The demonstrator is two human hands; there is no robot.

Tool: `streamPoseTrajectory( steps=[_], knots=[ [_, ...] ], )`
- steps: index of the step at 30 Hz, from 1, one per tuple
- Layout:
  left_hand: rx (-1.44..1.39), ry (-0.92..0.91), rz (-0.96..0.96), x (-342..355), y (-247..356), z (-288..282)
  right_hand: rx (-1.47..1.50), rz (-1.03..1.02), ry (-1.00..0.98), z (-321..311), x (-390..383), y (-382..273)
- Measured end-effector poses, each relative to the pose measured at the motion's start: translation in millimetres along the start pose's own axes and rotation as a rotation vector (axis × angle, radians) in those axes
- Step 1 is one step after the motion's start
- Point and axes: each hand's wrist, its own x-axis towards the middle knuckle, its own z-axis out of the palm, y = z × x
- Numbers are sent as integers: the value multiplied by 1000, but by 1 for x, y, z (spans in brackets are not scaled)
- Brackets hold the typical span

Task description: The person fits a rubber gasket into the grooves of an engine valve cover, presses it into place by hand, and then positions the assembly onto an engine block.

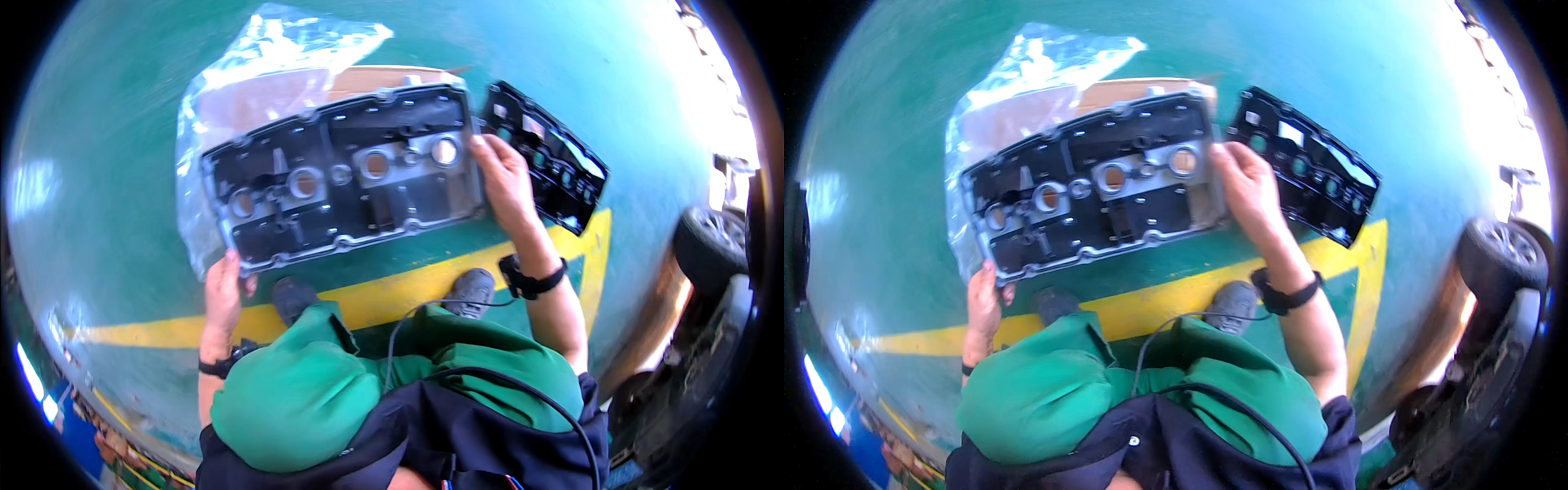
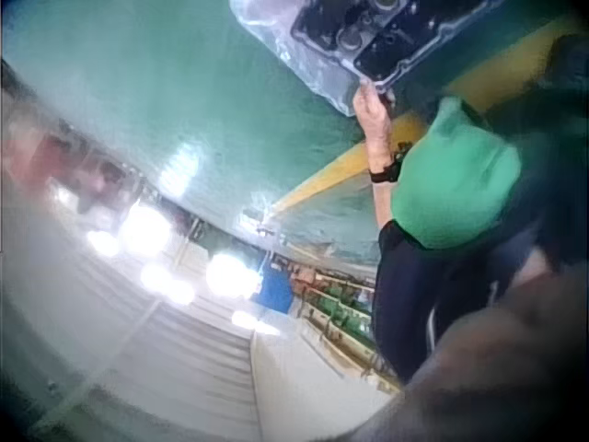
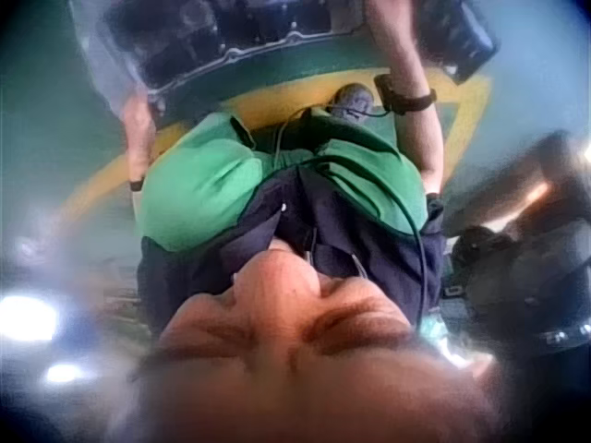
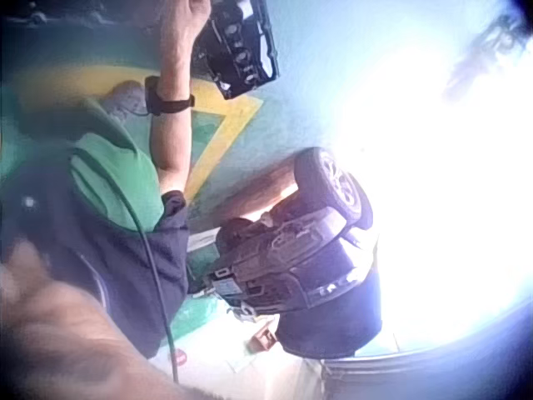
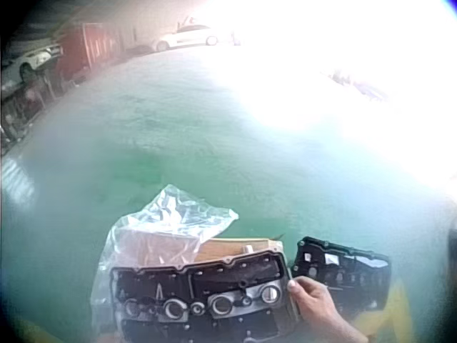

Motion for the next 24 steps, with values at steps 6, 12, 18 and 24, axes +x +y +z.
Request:
streamPoseTrajectory(
  steps=[6, 12, 18, 24],
  knots=[
    [29, 46, -8, 9, 3, 2, 170, -7, 56, 3, 10, 3],
    [-55, -20, -103, 10, 13, -9, 306, 43, 28, 7, 12, 8],
    [44, 31, 23, 38, 32, -22, 286, 83, 55, 4, 13, 16],
    [50, 88, 157, 55, 45, -10, 268, 102, 51, 0, 13, 19]
  ],
)
